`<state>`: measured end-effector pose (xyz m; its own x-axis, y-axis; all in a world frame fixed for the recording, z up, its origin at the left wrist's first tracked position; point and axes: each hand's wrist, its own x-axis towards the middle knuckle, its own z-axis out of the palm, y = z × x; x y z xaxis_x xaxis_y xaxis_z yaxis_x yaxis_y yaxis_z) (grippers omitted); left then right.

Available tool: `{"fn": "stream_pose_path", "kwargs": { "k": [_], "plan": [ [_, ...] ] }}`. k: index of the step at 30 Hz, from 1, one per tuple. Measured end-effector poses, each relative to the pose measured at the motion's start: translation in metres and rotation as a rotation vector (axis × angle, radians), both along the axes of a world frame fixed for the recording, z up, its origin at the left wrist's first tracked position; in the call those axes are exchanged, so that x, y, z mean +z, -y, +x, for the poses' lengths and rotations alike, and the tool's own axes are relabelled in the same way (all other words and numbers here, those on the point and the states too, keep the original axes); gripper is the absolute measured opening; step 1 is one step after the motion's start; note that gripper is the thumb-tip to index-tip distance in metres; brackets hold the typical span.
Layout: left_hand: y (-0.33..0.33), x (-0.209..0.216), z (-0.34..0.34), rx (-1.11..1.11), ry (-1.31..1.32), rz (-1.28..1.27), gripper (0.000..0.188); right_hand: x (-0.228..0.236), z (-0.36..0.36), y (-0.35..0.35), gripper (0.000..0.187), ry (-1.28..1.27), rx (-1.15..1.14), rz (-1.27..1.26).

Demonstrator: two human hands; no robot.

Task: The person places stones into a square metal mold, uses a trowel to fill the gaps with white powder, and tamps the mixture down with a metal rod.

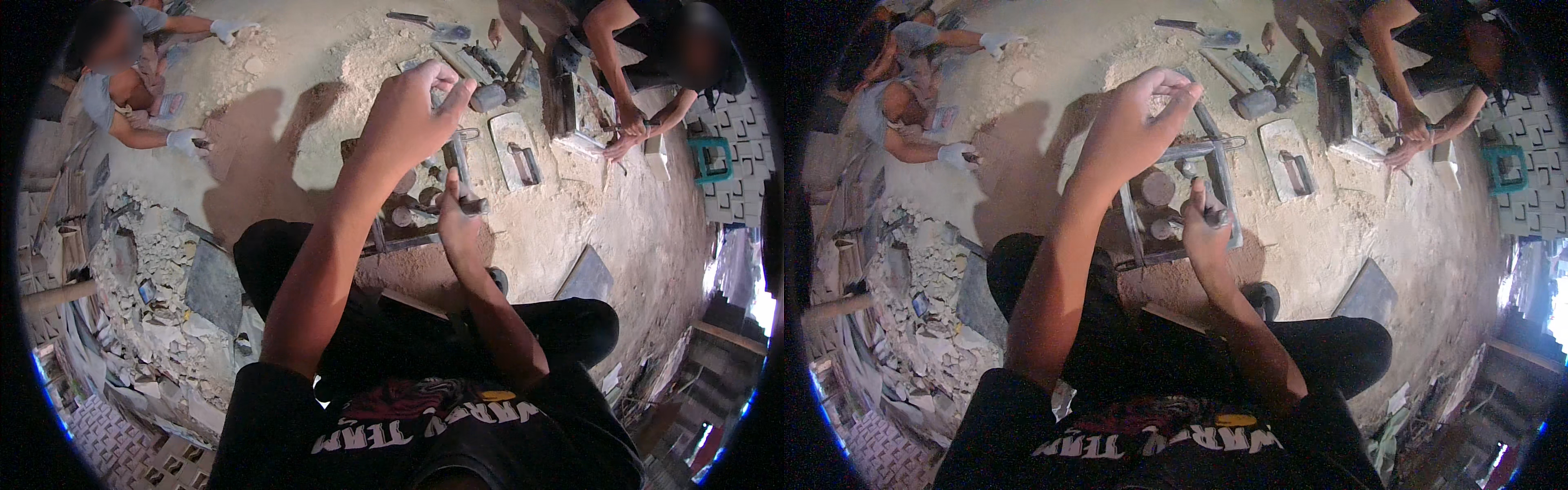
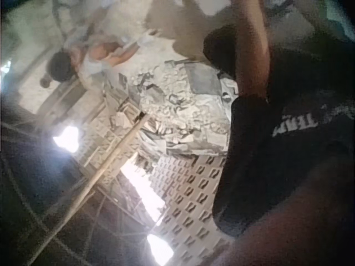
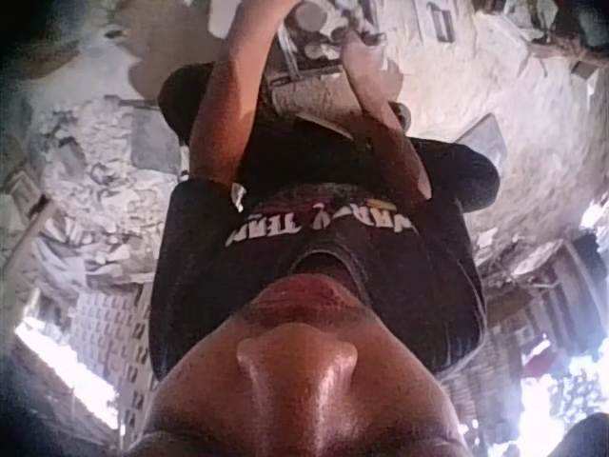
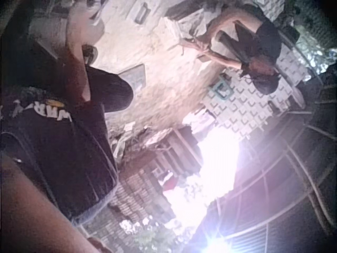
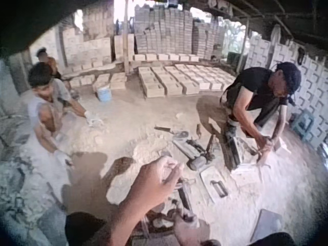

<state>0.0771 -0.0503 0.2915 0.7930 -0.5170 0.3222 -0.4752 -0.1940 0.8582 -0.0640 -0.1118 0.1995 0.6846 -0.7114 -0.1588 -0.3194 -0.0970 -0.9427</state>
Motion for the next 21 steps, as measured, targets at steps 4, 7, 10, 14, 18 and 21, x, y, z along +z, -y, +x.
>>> {"fn": "stream_pose_path", "kwargs": {
  "k": [4, 7, 10, 14, 18, 21],
  "plan": [
    [-0.003, 0.008, -0.012, -0.035, -0.046, 0.054, 0.036, 0.001, -0.008, 0.006, 0.038, 0.163, 0.015, 0.136],
    [0.001, 0.01, -0.01, -0.038, -0.018, 0.04, 0.036, -0.035, -0.024, 0.01, 0.04, 0.101, 0.073, -0.055],
    [0.0, 0.001, -0.005, -0.021, -0.003, 0.066, 0.037, -0.013, -0.009, 0.013, 0.04, 0.231, -0.045, 0.267],
    [0.006, 0.0, -0.012, -0.067, 0.002, 0.073, 0.037, -0.044, -0.026, 0.016, 0.035, 0.39, 0.194, -0.005],
    [0.0, -0.004, -0.011, -0.055, -0.014, 0.114, 0.037, -0.017, -0.015, 0.014, 0.028, 0.191, 0.108, 0.361],
    [0.003, -0.005, -0.013, -0.076, -0.045, 0.108, 0.037, -0.02, -0.023, 0.009, 0.02, 0.217, 0.265, -0.122]
  ]
}}
